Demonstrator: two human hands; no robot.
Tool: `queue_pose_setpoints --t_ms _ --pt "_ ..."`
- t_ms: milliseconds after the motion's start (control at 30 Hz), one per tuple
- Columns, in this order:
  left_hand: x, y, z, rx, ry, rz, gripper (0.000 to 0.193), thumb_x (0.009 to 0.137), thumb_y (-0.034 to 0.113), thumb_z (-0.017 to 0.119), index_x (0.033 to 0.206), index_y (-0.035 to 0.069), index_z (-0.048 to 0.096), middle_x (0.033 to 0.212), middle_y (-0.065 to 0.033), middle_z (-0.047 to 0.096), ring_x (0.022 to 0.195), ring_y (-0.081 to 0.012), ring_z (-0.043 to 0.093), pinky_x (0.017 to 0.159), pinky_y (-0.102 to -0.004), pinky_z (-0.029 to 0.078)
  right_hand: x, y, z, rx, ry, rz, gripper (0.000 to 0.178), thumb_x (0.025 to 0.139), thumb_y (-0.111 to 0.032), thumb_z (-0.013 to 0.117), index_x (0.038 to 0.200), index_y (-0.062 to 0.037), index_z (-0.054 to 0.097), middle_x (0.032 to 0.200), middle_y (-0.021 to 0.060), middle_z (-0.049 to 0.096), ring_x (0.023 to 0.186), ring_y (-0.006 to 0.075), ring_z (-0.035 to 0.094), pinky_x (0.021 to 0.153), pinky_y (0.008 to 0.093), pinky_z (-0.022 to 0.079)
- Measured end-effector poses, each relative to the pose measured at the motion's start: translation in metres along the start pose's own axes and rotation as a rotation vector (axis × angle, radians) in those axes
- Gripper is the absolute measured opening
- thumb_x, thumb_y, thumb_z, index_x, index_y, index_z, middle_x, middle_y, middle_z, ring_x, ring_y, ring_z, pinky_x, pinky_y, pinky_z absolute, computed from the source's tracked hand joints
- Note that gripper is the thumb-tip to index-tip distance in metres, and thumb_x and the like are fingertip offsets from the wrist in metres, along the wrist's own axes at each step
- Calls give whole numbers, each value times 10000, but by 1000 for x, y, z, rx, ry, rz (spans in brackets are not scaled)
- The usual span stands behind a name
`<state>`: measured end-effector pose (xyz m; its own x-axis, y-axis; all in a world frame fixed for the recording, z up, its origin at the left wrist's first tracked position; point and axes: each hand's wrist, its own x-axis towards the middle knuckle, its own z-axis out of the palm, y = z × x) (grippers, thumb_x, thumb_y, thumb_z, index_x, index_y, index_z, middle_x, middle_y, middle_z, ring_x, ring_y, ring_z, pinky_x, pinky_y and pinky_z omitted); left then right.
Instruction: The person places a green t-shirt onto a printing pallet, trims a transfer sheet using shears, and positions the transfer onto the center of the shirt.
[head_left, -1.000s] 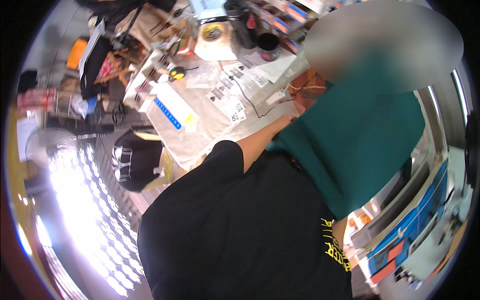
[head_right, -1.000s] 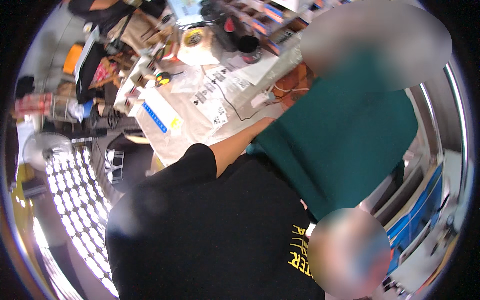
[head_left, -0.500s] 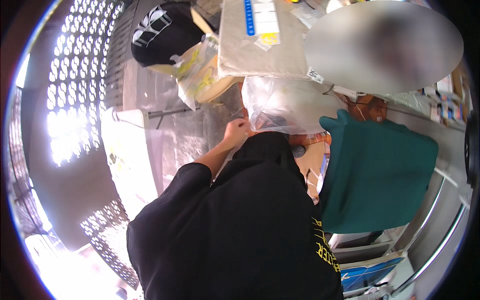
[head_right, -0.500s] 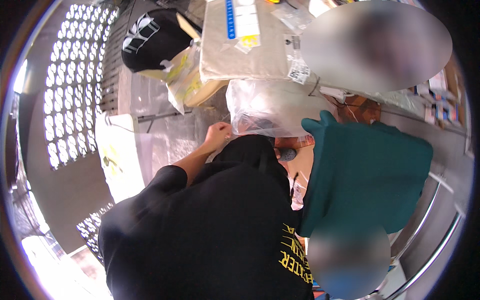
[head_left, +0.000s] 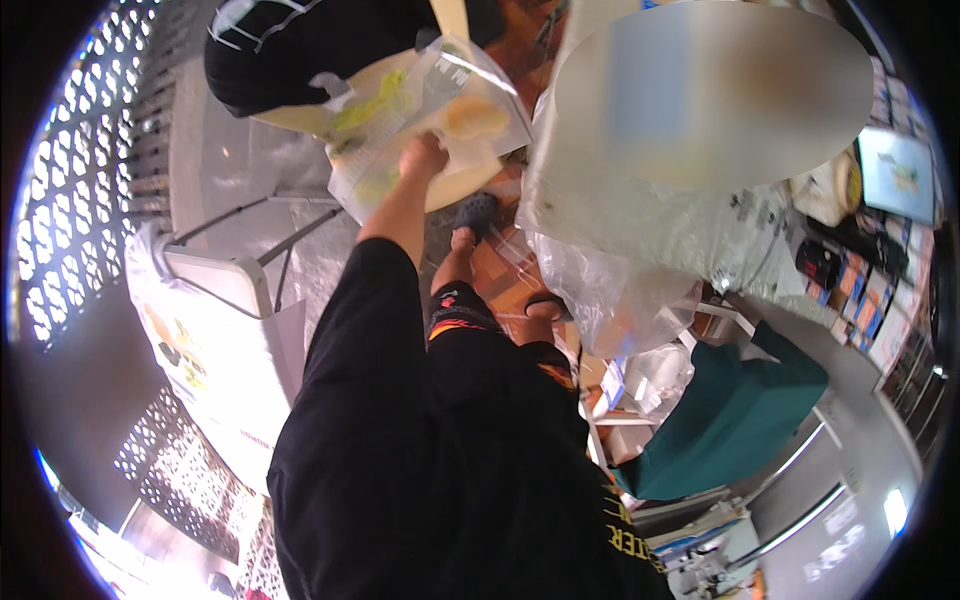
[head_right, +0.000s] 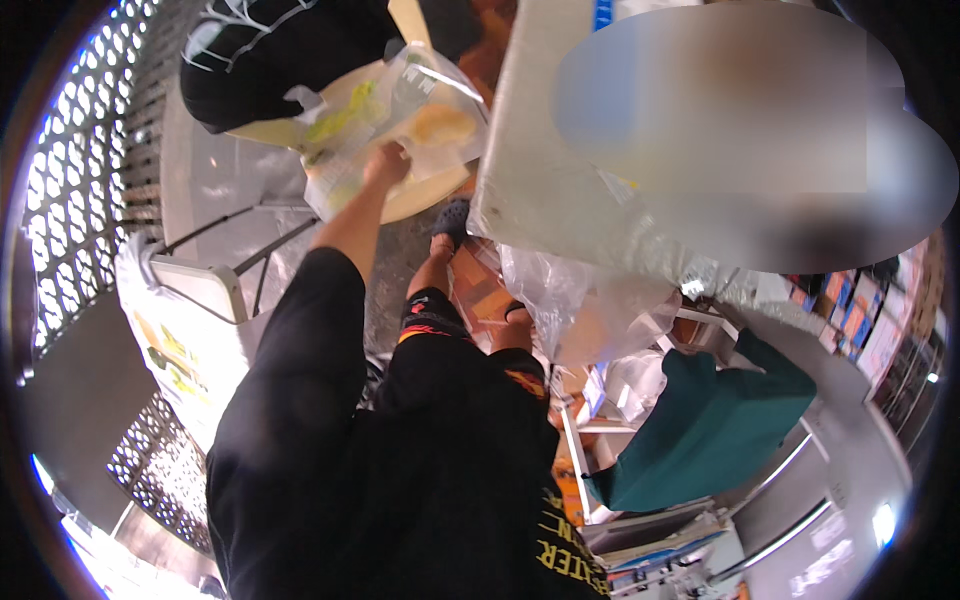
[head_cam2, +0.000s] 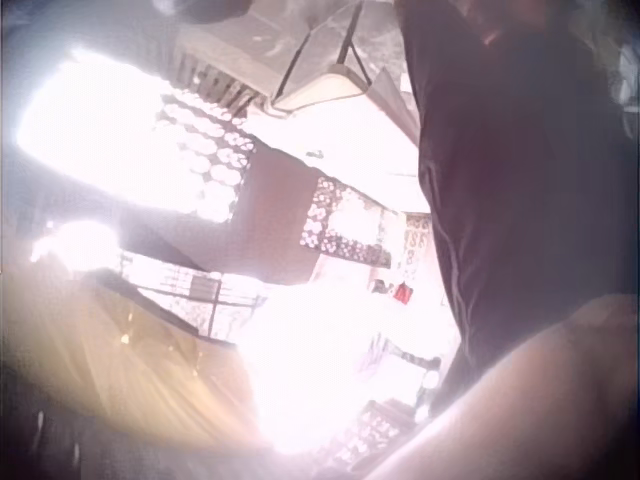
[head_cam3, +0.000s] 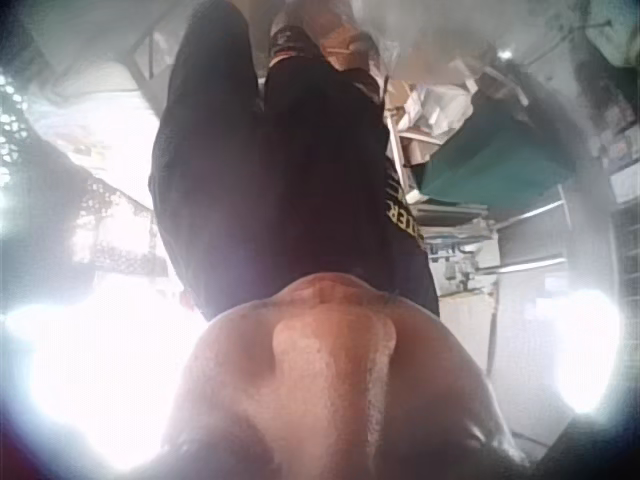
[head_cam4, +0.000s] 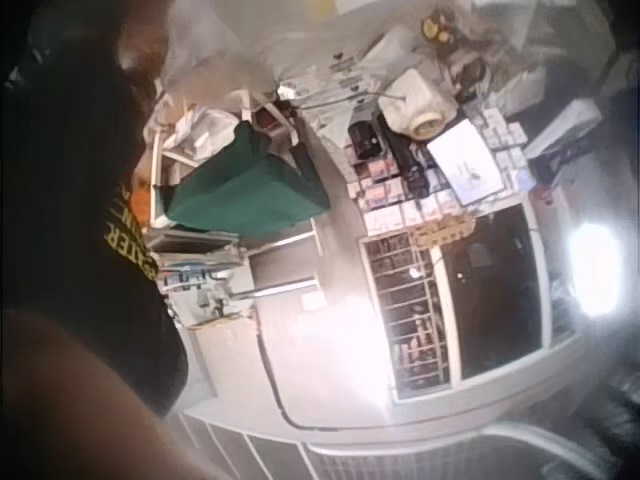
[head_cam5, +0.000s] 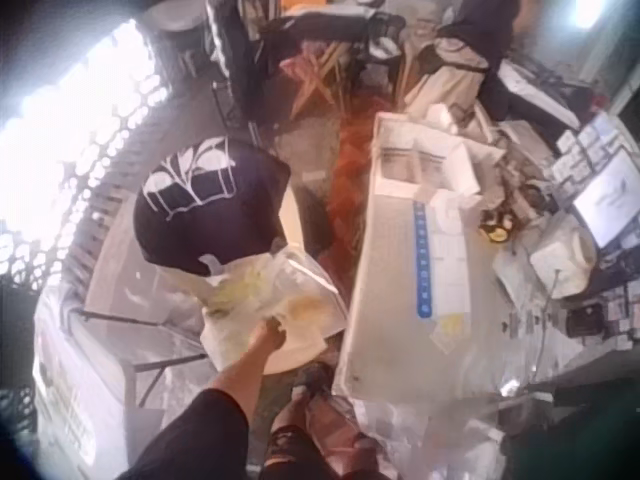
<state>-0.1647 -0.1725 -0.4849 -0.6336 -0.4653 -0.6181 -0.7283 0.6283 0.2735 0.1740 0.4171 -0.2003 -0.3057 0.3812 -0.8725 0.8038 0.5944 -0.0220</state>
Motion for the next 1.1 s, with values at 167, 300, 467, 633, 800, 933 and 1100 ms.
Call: queue_pose_setpoints --t_ms 167,300,467,633,800,933,1100 --pt "70 -20 -52 94 185 -266 616 796 386 725 1326 170 496 1383 -135 440 1291 -344 437 1026 -504 401 -30 -18 21 -253 -72 11 292 918 -122 525 1172 -28 635 1048 216 688 1010 312 670 834 380 508" --pt "103 -42 -57 199 183 -429 908 637 552 822 1350 116 469 1398 -148 379 1278 -352 392 1035 -532 335 -47 -28 22 -354 -58 39 289 917 -106 515 1166 -20 634 1021 193 697 986 279 675 828 366 507" --pt "113 -34 -59 234 175 -365 961 630 581 816 1379 105 445 1409 -134 382 1291 -358 388 1045 -575 309 -70 -112 29 -164 -3 98 265 916 -150 553 1118 -8 649 956 119 708 856 204 674 744 318 509" --pt "142 -96 -25 147 137 -207 1084 607 688 767 1449 126 378 1413 -148 455 1305 -354 437 1018 -651 331 -63 -104 35 136 13 317 218 905 -216 615 1016 -39 678 816 67 668 697 150 628 620 308 508" --pt "129 -66 -17 305 187 -327 1042 520 559 848 1390 174 423 1303 -95 460 1186 -359 469 955 -564 385 -59 -77 65 284 35 390 259 900 -252 658 1041 -38 695 870 71 684 741 170 642 670 312 533" --pt "126 -70 -39 323 127 -390 962 518 453 857 1348 215 434 1324 -97 398 1229 -330 423 971 -579 357 -52 -59 87 44 -30 328 338 894 -336 655 1065 -49 707 1009 122 718 889 229 688 799 345 540" --pt "121 -56 -48 347 201 -427 997 533 434 896 1366 190 405 1345 -91 446 1250 -295 466 954 -550 381 -60 -89 99 -92 -13 300 321 885 -334 652 1066 -75 713 1014 141 719 954 256 682 863 364 524"
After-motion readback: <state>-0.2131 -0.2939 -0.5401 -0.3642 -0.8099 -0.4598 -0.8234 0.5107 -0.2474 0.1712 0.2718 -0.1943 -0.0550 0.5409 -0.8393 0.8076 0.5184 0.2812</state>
